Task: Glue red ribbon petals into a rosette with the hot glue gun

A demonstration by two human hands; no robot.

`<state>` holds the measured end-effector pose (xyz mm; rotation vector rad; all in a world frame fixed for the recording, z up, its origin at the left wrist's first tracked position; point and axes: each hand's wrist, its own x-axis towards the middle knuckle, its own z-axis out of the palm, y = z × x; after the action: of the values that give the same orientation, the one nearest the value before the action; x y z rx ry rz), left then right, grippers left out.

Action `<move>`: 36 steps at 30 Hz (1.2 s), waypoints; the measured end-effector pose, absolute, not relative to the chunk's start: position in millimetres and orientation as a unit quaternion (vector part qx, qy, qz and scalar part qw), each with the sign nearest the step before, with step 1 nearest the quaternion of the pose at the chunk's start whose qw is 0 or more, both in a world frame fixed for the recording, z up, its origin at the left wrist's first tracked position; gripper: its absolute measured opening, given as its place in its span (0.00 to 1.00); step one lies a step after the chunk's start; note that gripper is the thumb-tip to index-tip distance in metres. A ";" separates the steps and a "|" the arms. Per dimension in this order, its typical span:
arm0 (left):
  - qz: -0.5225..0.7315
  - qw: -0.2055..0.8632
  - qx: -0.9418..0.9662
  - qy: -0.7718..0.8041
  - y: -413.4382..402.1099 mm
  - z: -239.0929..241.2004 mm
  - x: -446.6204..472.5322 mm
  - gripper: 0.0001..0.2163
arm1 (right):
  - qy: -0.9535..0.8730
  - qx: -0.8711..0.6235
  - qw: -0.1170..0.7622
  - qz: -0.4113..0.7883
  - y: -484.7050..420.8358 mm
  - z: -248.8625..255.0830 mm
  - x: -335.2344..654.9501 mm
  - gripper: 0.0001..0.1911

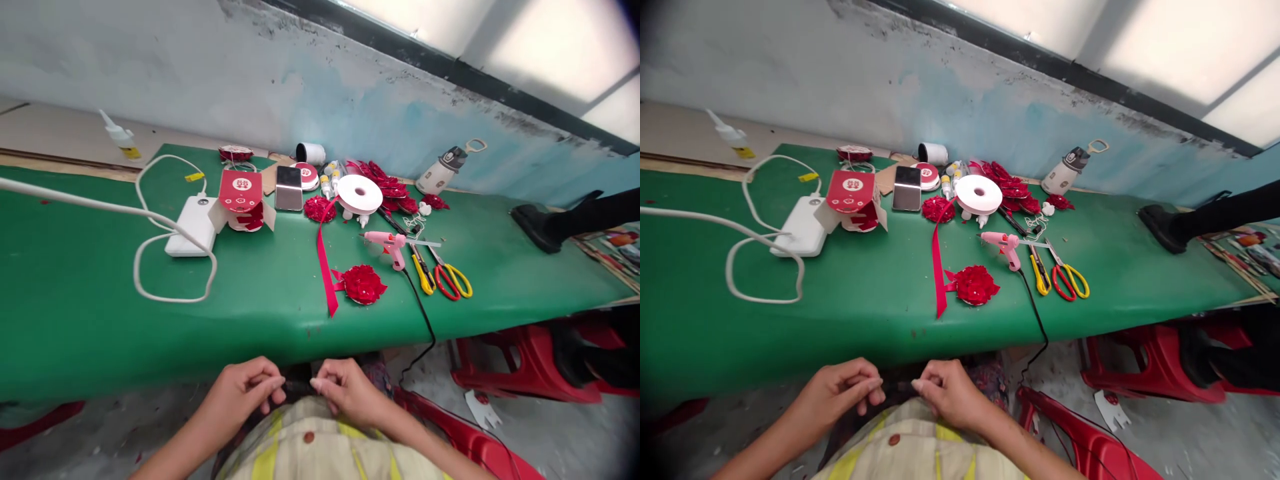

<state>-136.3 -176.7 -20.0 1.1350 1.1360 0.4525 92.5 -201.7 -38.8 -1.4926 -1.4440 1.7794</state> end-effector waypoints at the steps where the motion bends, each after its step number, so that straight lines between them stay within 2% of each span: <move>1: 0.204 0.687 0.485 0.502 -176.5 -15.8 -134.5 0.12 | -0.515 -0.548 0.221 0.621 -204.4 -41.5 92.8 0.21; 5: 0.222 0.733 0.421 0.486 -185.3 -11.1 -117.4 0.15 | -0.512 -0.572 0.261 0.586 -217.2 -54.0 93.5 0.12; 9: 0.254 0.747 0.372 0.488 -203.6 -27.1 -92.5 0.17 | -0.549 -0.561 0.220 0.580 -229.5 -68.1 108.1 0.07; 14: 0.314 0.744 0.347 0.477 -217.1 -38.7 -55.6 0.18 | -0.632 -0.536 0.137 0.543 -237.1 -58.9 154.4 0.09; 19: 0.329 0.734 0.380 0.457 -213.6 -26.3 -22.7 0.16 | -0.668 -0.537 0.120 0.502 -242.2 -39.4 184.4 0.09; 23: 0.276 0.744 0.436 0.423 -204.4 -11.6 -9.1 0.15 | -0.652 -0.552 0.161 0.494 -246.9 -34.1 183.5 0.10; 29: 0.240 0.689 0.585 0.355 -197.5 14.3 -0.4 0.09 | -0.634 -0.554 0.236 0.484 -240.0 -7.8 179.8 0.10; 36: 0.209 0.669 0.641 0.311 -181.9 19.3 -9.7 0.20 | -0.593 -0.560 0.344 0.466 -214.6 25.0 171.9 0.12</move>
<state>-9.7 -181.9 19.3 1.4460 0.7008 0.4722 171.9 -214.6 25.0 -1.4535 -1.5392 1.2110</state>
